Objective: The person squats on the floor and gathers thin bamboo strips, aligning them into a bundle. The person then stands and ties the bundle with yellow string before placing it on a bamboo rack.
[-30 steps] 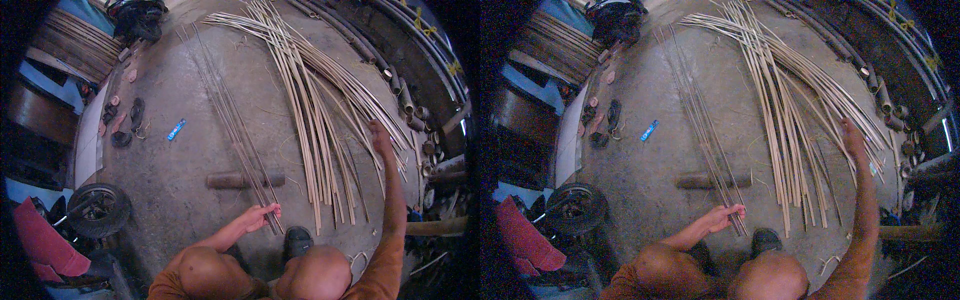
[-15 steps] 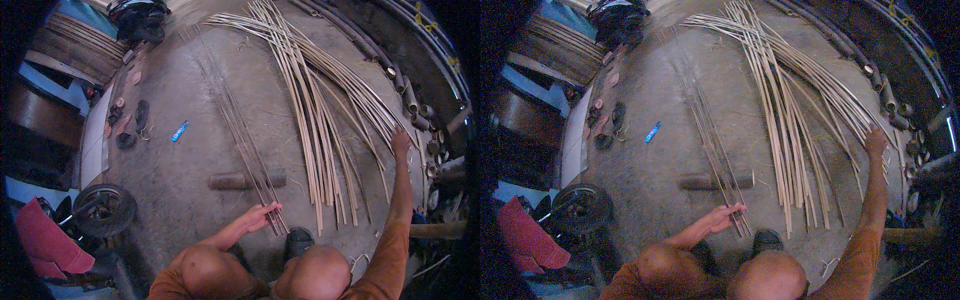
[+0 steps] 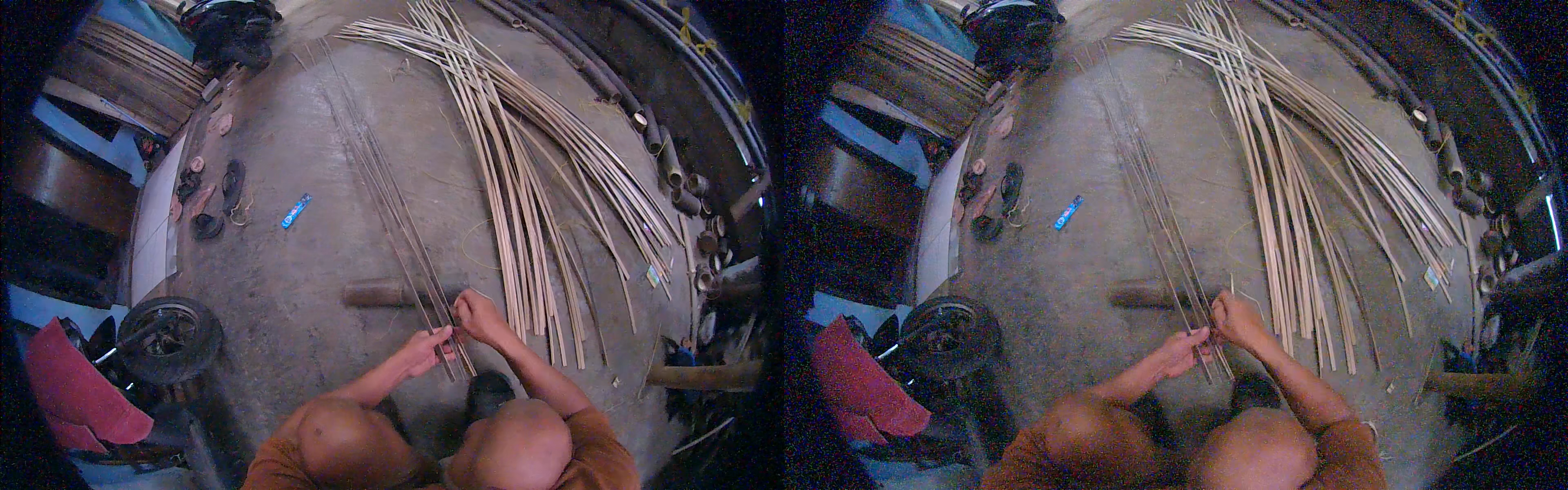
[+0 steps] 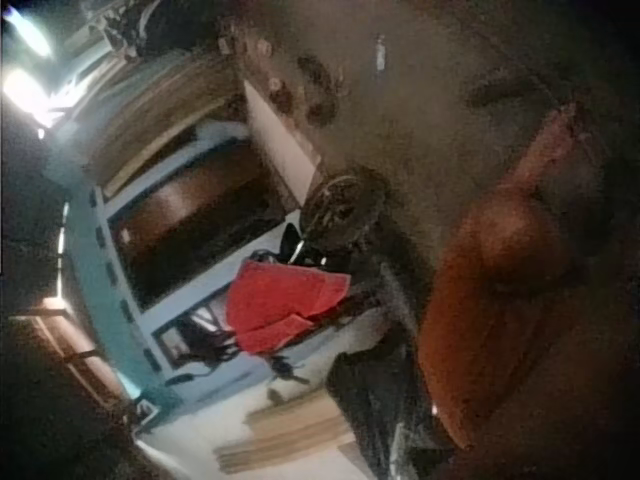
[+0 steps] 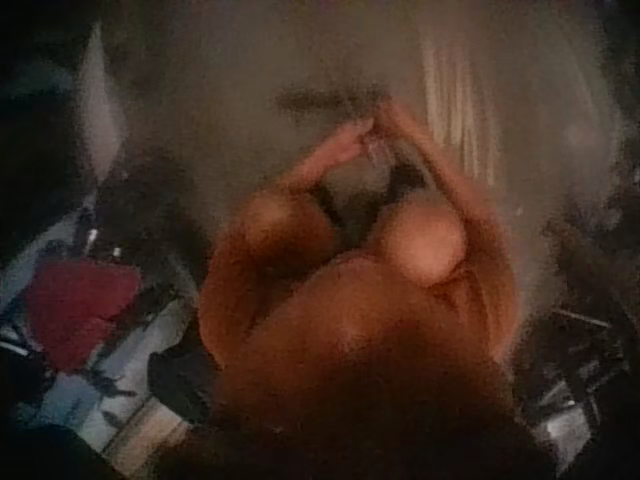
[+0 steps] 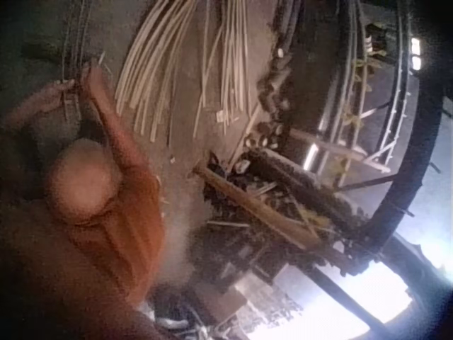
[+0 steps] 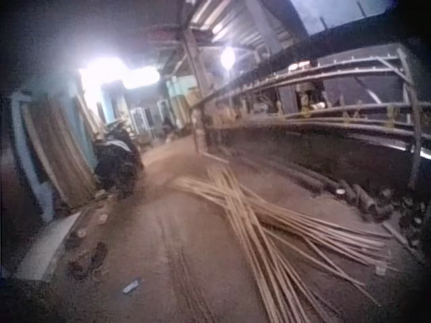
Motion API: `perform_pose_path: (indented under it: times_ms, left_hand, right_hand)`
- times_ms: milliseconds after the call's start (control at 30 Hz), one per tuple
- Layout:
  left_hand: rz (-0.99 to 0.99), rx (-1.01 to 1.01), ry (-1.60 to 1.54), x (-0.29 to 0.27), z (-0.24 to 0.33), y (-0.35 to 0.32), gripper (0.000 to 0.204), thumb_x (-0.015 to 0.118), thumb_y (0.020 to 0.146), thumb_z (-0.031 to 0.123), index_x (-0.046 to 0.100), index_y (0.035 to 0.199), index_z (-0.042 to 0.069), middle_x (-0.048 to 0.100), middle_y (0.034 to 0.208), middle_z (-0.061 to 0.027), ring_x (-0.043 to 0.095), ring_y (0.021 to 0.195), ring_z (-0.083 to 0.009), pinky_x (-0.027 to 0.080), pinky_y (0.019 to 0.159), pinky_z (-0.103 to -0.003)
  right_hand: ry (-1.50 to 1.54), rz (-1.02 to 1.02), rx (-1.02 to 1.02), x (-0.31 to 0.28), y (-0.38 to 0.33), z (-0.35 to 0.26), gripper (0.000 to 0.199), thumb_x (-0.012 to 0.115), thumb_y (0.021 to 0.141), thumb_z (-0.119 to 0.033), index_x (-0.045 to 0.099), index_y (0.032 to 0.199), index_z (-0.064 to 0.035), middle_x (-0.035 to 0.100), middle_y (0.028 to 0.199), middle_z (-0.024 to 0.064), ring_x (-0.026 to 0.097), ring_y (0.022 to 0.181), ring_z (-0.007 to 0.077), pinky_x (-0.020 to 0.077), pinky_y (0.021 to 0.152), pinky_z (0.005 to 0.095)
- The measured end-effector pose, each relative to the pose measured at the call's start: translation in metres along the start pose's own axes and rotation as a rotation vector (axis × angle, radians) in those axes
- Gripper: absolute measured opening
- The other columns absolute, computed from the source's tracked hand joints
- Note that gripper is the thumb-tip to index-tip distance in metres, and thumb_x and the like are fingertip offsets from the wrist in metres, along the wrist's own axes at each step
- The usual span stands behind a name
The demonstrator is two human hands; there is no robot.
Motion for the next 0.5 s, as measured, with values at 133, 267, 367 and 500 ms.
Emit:
perform_pose_path:
  times_ms: [133,267,367,500]
  left_hand:
    - [0.016,0.033,-0.02,-0.008,-0.003,-0.001,0.029,0.056,0.095,0.03,0.059,0.114,0.008,0.063,0.108,-0.0044,0.062,0.094,-0.0166,0.053,0.085,-0.036]
    - [-0.029,0.055,-0.018,-0.006,-0.001,0.006,0.03,0.056,0.096,0.03,0.058,0.115,0.007,0.063,0.107,-0.0054,0.062,0.099,-0.0191,0.052,0.086,-0.038]
    - [0.028,0.026,-0.032,-0.01,-0.001,-0.002,0.031,0.057,0.095,0.031,0.058,0.114,0.007,0.063,0.106,-0.0057,0.062,0.099,-0.0194,0.053,0.084,-0.038]
    - [0.063,0.018,0.001,-0.03,-0.002,0.0,0.034,0.061,0.093,0.032,0.058,0.113,0.006,0.063,0.104,-0.0061,0.062,0.098,-0.0198,0.054,0.081,-0.036]
  right_hand:
    - [0.001,-0.009,-0.014,-0.008,-0.007,-0.023,0.028,0.057,0.091,-0.028,0.061,0.09,0.0002,0.066,0.077,0.0176,0.065,0.075,0.0304,0.0495,0.068,0.038]
    - [-0.15,-0.041,-0.056,0.016,-0.001,-0.002,0.028,0.06,0.09,-0.027,0.063,0.095,0.0004,0.066,0.079,0.0173,0.064,0.072,0.0297,0.0492,0.068,0.0386]
    - [-0.149,0.227,-0.034,-0.012,-0.008,-0.008,0.026,0.061,0.09,-0.025,0.063,0.096,0.0011,0.066,0.077,0.0132,0.063,0.069,0.0218,0.0482,0.064,0.0344]
    - [0.143,0.37,-0.074,-0.065,-0.036,-0.037,0.022,0.062,0.091,-0.018,0.062,0.1,0.002,0.061,0.072,0.0049,0.055,0.066,0.0094,0.0433,0.058,0.0269]
Point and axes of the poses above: each hand's wrist, its own y-axis towards the middle knuckle, its own x-axis out of the palm, z = x × y, the point moved 10 cm from there along y, towards the middle knuckle
